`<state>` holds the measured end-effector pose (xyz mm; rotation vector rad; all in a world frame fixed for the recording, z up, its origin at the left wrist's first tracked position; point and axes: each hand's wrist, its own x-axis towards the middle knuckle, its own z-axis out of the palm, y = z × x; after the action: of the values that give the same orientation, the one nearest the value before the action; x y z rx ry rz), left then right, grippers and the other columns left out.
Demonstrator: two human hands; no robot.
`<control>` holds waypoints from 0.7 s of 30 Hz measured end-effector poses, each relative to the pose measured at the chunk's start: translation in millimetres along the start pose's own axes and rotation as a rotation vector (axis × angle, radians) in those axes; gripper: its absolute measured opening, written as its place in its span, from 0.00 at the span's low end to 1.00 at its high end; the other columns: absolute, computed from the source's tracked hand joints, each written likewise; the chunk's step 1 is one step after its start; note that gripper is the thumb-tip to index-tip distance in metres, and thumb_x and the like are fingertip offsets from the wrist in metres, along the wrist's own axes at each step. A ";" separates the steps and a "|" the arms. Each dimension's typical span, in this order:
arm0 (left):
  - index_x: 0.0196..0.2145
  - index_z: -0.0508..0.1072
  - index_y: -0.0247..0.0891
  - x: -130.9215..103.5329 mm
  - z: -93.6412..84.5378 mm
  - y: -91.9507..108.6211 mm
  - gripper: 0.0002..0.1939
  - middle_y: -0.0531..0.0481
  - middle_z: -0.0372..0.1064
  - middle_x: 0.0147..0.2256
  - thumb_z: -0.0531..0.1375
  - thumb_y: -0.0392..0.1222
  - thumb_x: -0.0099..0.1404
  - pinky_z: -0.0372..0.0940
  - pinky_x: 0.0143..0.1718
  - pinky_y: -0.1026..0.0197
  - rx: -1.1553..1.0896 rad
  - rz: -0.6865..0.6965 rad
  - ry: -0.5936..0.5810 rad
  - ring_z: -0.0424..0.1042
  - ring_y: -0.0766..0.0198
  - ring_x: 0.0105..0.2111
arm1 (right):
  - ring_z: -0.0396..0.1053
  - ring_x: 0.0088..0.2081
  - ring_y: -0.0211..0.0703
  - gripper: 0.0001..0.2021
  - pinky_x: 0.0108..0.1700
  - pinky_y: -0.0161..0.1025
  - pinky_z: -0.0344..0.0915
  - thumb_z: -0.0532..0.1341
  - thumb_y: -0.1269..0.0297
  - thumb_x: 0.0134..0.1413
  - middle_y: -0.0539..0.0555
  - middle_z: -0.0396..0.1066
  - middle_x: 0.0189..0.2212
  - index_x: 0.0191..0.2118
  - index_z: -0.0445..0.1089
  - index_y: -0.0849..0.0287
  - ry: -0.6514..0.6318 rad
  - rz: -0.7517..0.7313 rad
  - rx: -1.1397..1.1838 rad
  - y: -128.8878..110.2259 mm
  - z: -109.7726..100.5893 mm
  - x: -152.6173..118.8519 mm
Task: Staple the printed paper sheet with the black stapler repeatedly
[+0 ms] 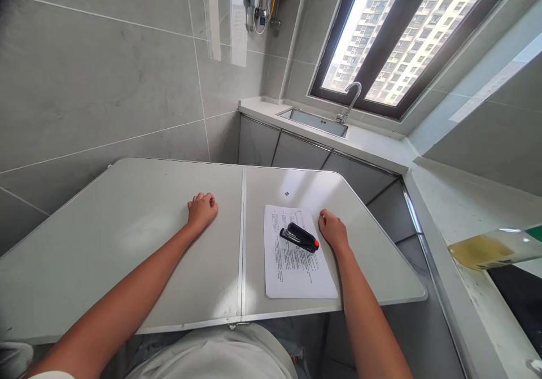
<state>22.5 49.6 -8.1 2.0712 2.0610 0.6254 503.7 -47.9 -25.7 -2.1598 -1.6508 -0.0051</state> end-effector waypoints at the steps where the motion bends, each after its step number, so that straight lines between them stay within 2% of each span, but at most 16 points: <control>1: 0.35 0.71 0.41 0.1 0.0 -0.2 0.06 0.39 0.70 0.44 0.54 0.36 0.67 0.59 0.47 0.48 0.002 0.000 -0.002 0.68 0.47 0.47 | 0.68 0.32 0.46 0.11 0.32 0.39 0.57 0.55 0.60 0.59 0.54 0.76 0.32 0.41 0.74 0.53 -0.008 -0.015 -0.009 -0.5 0.2 -1.5; 17: 0.36 0.73 0.40 -0.9 -1.6 1.6 0.07 0.41 0.71 0.42 0.54 0.35 0.67 0.61 0.47 0.50 -0.017 0.092 -0.001 0.69 0.49 0.46 | 0.67 0.29 0.44 0.11 0.33 0.39 0.60 0.55 0.58 0.59 0.51 0.72 0.27 0.39 0.73 0.54 -0.010 -0.051 0.126 9.3 0.9 -2.3; 21: 0.39 0.77 0.39 -8.2 -2.7 13.1 0.11 0.43 0.77 0.40 0.54 0.35 0.69 0.63 0.51 0.50 -0.160 0.268 0.027 0.72 0.52 0.45 | 0.68 0.30 0.44 0.11 0.37 0.41 0.63 0.56 0.57 0.60 0.52 0.73 0.29 0.38 0.73 0.55 0.050 -0.143 0.204 12.3 1.3 -2.8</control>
<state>33.7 40.6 -2.0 2.2709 1.6956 0.8320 513.9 -52.6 -31.5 -1.8741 -1.6956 0.0647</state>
